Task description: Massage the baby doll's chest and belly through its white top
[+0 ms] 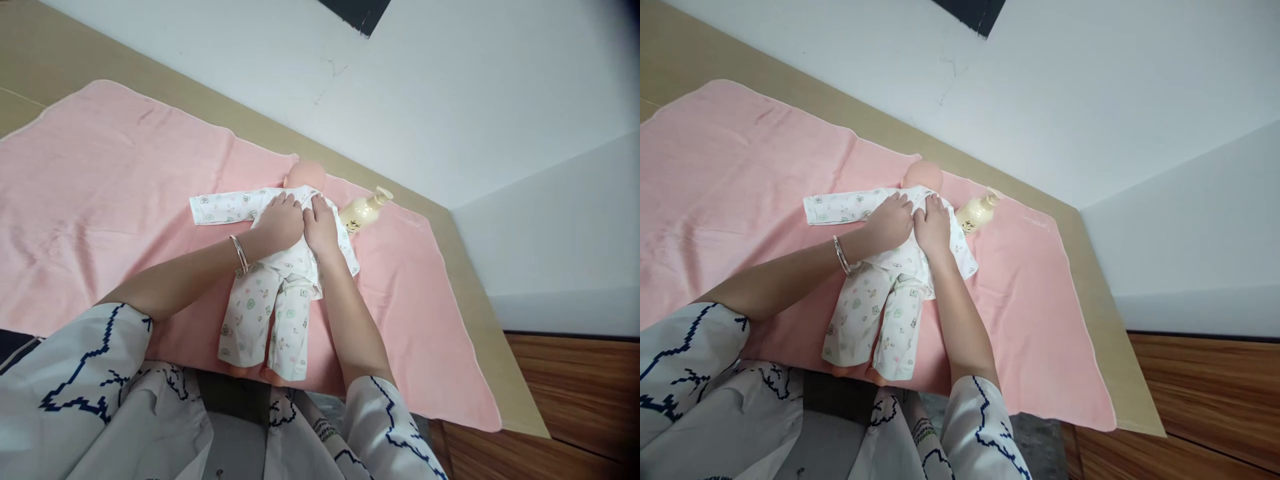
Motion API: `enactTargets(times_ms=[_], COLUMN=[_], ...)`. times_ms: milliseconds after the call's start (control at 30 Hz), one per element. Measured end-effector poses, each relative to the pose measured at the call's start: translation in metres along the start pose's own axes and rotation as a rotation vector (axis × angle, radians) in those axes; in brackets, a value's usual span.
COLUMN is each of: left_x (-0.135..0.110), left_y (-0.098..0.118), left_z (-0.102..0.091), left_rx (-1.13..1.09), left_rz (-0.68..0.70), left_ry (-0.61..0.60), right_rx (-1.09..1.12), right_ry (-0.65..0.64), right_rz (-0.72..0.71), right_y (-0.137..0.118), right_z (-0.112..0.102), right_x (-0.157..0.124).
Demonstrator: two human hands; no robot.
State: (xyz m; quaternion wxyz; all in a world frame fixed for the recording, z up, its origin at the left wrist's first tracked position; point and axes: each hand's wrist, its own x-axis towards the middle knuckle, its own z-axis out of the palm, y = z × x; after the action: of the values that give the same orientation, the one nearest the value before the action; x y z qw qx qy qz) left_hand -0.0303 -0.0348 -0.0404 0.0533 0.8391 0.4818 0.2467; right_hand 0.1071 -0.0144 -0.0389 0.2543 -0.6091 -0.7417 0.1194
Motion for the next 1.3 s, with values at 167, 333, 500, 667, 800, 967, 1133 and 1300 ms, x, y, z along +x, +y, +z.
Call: enactTargets(times_ms=[167, 333, 500, 667, 800, 967, 1133, 1300], left_x=[0.012, 0.013, 0.002, 0.0, 0.0, -0.001, -0.002, -0.001], left_y=[-0.023, -0.025, -0.002, -0.007, -0.018, -0.022, -0.025, -0.027], left_z=[0.002, 0.001, -0.002, 0.008, 0.022, 0.032, 0.038, 0.041], left_rx=[-0.041, -0.01, -0.026, -0.096, -0.188, -0.254, -0.273, -0.274], left_rz=[-0.127, -0.174, -0.286, -0.273, -0.262, -0.272, -0.237, -0.23], left_ry=[0.033, -0.009, 0.028, 0.132, 0.285, 0.396, 0.473, 0.483], right_rx=[-0.134, -0.132, -0.002, 0.122, 0.19, 0.117, 0.129, 0.093], right_ry=[-0.035, 0.0, 0.019, 0.047, 0.176, 0.078, 0.163, 0.119], right_rz=[-0.019, -0.068, -0.027, -0.045, -0.075, -0.107, -0.103, -0.125], right_y=[-0.026, -0.033, -0.009, 0.004, -0.001, -0.011, -0.013, -0.013], right_z=[-0.001, 0.0, 0.0, -0.005, -0.008, -0.003, -0.003, 0.006], right_x=[-0.023, -0.03, -0.01, -0.005, -0.014, -0.019, -0.022, -0.022])
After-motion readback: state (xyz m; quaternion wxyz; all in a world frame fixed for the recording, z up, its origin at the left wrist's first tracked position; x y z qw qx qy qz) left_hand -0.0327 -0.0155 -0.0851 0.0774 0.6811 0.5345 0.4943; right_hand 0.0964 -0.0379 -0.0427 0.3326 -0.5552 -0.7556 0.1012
